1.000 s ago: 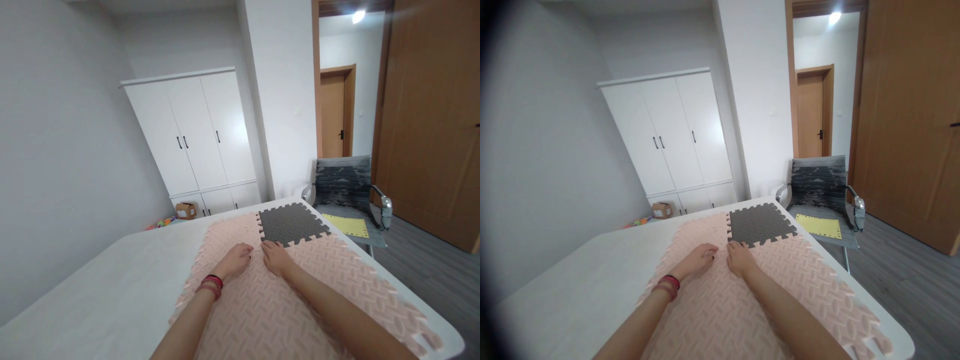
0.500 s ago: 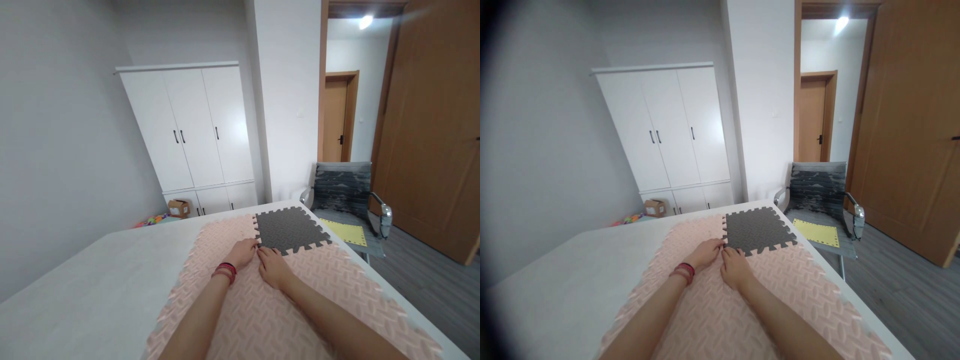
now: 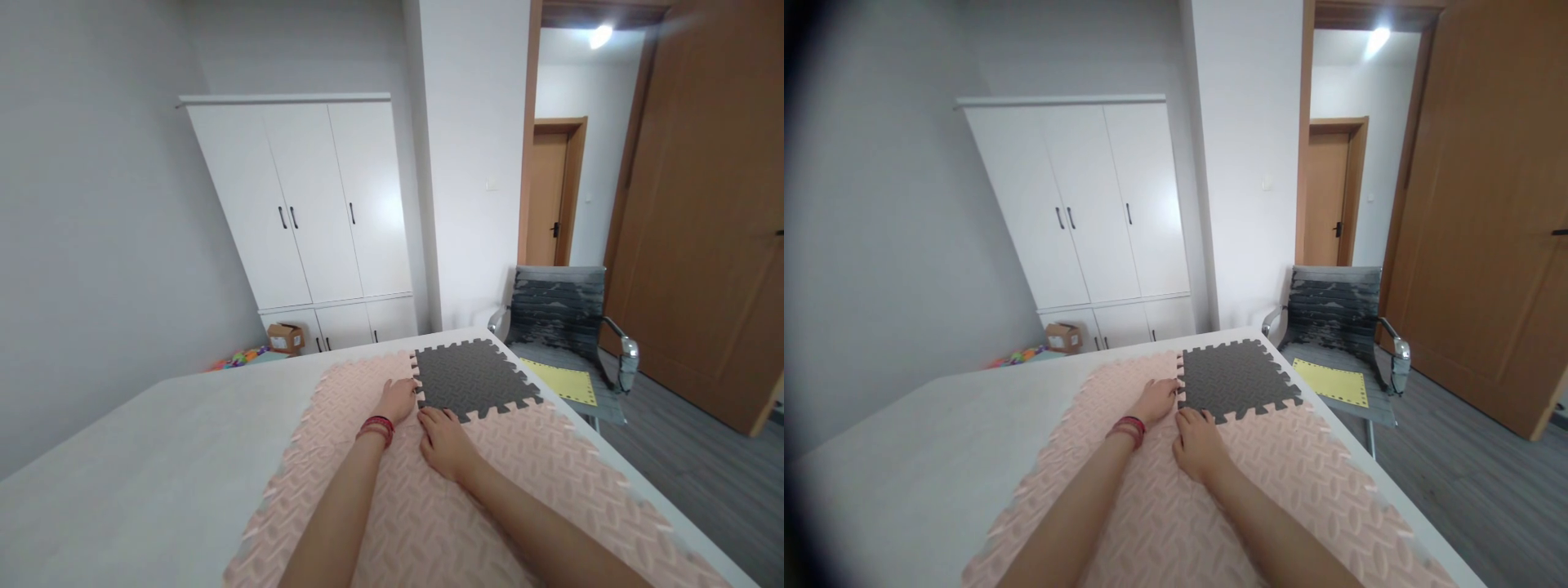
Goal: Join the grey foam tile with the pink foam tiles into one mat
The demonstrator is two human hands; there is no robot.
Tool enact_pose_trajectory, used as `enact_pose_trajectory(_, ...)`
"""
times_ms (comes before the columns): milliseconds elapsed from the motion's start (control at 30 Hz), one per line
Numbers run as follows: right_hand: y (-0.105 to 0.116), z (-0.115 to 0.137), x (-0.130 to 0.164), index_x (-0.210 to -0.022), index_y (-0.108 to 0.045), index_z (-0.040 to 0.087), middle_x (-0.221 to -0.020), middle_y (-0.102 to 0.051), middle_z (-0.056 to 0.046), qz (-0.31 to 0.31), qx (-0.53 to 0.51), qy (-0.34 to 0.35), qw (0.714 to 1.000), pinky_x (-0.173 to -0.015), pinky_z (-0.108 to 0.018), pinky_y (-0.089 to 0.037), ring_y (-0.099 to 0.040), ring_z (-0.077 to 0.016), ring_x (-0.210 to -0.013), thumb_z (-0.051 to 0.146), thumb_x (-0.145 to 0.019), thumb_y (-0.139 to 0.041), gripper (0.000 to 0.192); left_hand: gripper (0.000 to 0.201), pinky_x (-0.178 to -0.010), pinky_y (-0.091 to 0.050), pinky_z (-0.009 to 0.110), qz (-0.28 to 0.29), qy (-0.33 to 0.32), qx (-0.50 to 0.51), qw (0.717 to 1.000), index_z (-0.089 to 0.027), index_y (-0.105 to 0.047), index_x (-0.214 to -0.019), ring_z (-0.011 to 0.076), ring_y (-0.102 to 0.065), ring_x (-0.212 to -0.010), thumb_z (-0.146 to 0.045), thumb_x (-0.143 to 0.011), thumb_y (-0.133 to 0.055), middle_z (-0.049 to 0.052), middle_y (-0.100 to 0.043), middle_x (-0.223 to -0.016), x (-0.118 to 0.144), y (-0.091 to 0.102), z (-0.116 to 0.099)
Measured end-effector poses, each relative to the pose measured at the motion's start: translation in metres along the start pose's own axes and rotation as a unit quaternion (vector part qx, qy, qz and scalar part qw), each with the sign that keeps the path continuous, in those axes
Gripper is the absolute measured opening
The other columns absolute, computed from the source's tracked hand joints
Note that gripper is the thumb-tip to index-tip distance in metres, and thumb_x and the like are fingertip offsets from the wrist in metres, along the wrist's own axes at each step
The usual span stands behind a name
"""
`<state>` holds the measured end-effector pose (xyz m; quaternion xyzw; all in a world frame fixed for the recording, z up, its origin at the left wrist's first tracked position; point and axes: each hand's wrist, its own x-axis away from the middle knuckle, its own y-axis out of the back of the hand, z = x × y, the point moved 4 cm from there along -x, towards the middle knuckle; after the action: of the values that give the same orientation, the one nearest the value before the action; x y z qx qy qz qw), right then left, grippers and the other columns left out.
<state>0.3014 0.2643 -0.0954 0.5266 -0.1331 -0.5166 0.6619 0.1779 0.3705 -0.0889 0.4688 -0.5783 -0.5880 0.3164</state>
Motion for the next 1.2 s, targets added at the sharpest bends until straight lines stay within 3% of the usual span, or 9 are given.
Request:
enact_pose_trajectory(167,0.002,0.003,0.000,-0.125,-0.048,0.018,-0.133,-0.049,-0.009,0.015,0.000,-0.009,1.000,-0.107,-0.040,-0.019,-0.041,-0.0198,-0.123,0.024,-0.079,-0.038,0.048,0.031,-0.105,-0.029,0.054,-0.029,0.020,-0.010,0.999,-0.017,-0.056,-0.109,0.0235,-0.045,-0.120,-0.037,-0.085,-0.052,0.007,-0.055,-0.122,-0.014,0.002,0.000)
enact_pose_trajectory(433,0.002,0.004,-0.003,-0.124,-0.049,0.018,-0.132,-0.050,-0.008,0.004,-0.024,-0.010,1.000,-0.108,-0.040,-0.019,-0.041,-0.0187,-0.123,0.025,-0.078,-0.040,0.048,0.036,-0.085,-0.049,0.043,-0.009,0.081,0.019,0.996,-0.016,-0.053,-0.112,0.0181,-0.059,-0.095,-0.041,-0.086,-0.049,0.006,-0.060,-0.107,-0.048,-0.017,0.020)
enact_pose_trajectory(633,0.002,0.006,-0.004,-0.124,-0.050,0.019,-0.132,-0.051,-0.007,0.002,-0.035,-0.012,0.999,-0.108,-0.041,-0.019,-0.041,-0.0191,-0.122,0.024,-0.077,-0.040,0.048,0.041,-0.093,-0.045,0.047,-0.031,0.067,0.038,0.997,-0.020,-0.046,-0.123,0.0220,-0.052,-0.111,-0.038,-0.086,-0.050,0.009,-0.050,-0.127,-0.069,-0.015,0.034)
enact_pose_trajectory(833,0.003,0.006,-0.007,-0.123,-0.050,0.020,-0.130,-0.052,-0.007,-0.005,-0.049,-0.018,0.999,-0.107,-0.040,-0.019,-0.043,-0.0189,-0.121,0.023,-0.077,-0.041,0.047,0.031,-0.088,-0.047,0.045,0.001,0.113,0.012,0.994,-0.016,-0.056,-0.107,0.0199,-0.055,-0.103,-0.037,-0.084,-0.053,0.007,-0.058,-0.113,-0.094,-0.024,0.043)
enact_pose_trajectory(1033,0.004,0.004,-0.010,-0.122,-0.050,0.021,-0.130,-0.052,-0.006,-0.010,-0.056,-0.024,0.998,-0.107,-0.040,-0.019,-0.043,-0.0187,-0.120,0.022,-0.078,-0.042,0.045,0.038,-0.088,-0.048,0.045,-0.007,0.141,0.015,0.990,-0.017,-0.051,-0.116,0.0211,-0.054,-0.105,-0.038,-0.084,-0.052,0.008,-0.055,-0.119,-0.113,-0.031,0.054)
enact_pose_trajectory(1200,0.005,0.002,-0.013,-0.122,-0.050,0.021,-0.130,-0.052,-0.006,-0.008,-0.061,-0.027,0.998,-0.108,-0.039,-0.018,-0.042,-0.0181,-0.120,0.023,-0.077,-0.044,0.045,0.037,-0.083,-0.050,0.041,0.009,0.154,0.035,0.987,-0.016,-0.051,-0.114,0.0180,-0.059,-0.094,-0.040,-0.085,-0.050,0.007,-0.059,-0.108,-0.131,-0.040,0.062)
